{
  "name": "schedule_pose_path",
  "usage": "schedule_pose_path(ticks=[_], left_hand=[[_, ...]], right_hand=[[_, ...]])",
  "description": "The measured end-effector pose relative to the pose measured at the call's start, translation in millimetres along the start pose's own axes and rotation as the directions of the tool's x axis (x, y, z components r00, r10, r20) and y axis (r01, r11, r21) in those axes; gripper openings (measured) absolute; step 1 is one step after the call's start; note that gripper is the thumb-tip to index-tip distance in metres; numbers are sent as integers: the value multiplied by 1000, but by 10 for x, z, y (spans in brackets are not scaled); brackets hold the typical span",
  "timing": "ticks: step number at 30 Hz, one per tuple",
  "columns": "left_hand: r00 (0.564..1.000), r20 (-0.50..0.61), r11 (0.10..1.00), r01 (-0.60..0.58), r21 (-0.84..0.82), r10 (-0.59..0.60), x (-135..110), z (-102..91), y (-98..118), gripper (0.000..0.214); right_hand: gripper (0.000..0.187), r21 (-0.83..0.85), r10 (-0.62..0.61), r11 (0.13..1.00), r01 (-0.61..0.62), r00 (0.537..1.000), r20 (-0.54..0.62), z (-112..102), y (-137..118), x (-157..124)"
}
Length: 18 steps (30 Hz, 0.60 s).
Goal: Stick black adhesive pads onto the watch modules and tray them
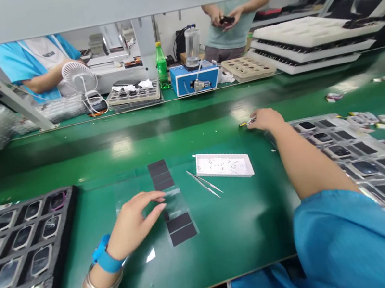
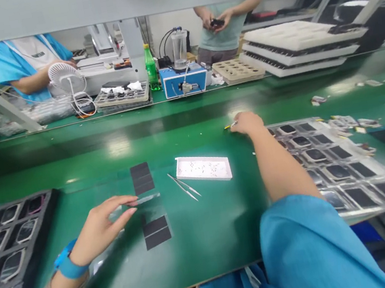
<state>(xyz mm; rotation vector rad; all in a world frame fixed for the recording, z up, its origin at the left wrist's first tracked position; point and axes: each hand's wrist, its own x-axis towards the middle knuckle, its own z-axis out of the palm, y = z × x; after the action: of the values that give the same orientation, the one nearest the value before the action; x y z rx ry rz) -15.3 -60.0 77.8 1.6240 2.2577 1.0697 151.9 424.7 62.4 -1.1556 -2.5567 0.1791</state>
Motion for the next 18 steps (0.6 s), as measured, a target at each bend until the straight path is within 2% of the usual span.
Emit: schedule_pose_path(ticks=[3,5,6,8,10,14,16,18], left_hand=[[992,-15,938,112,-328,-124,-4,27,19,24],[977,-29,826,162,-539,-211,0,77,-3,27],[966,-31,761,182,-623,-257,2,111,-22,29],[942,-7,641,223,-734,-337,-2,190,-68,34],[923,32,544,255,-800,-384,-16,270,-108,39],[920,90,391,249,-886,-381,-42,378,-133,50],[933,108,335,230,-914,-344,-43,389,-128,53],[938,140,292,238,-926,-318,-43,378,-123,52]], right_hand=[[41,-19,-57,998,57,998,14,-102,-362,-251],[51,28,-218,975,219,975,-29,-178,-699,-501],[52,69,-323,942,327,944,-70,-213,-889,-652],[50,165,-509,829,534,844,-171,-263,-1289,-994],[48,258,-619,701,665,747,-242,-277,-1674,-1348],[43,407,-748,478,778,604,-275,-165,-2233,-1889],[41,448,-776,401,799,556,-297,-47,-2369,-2037],[39,469,-774,348,811,532,-345,82,-2422,-2122]])
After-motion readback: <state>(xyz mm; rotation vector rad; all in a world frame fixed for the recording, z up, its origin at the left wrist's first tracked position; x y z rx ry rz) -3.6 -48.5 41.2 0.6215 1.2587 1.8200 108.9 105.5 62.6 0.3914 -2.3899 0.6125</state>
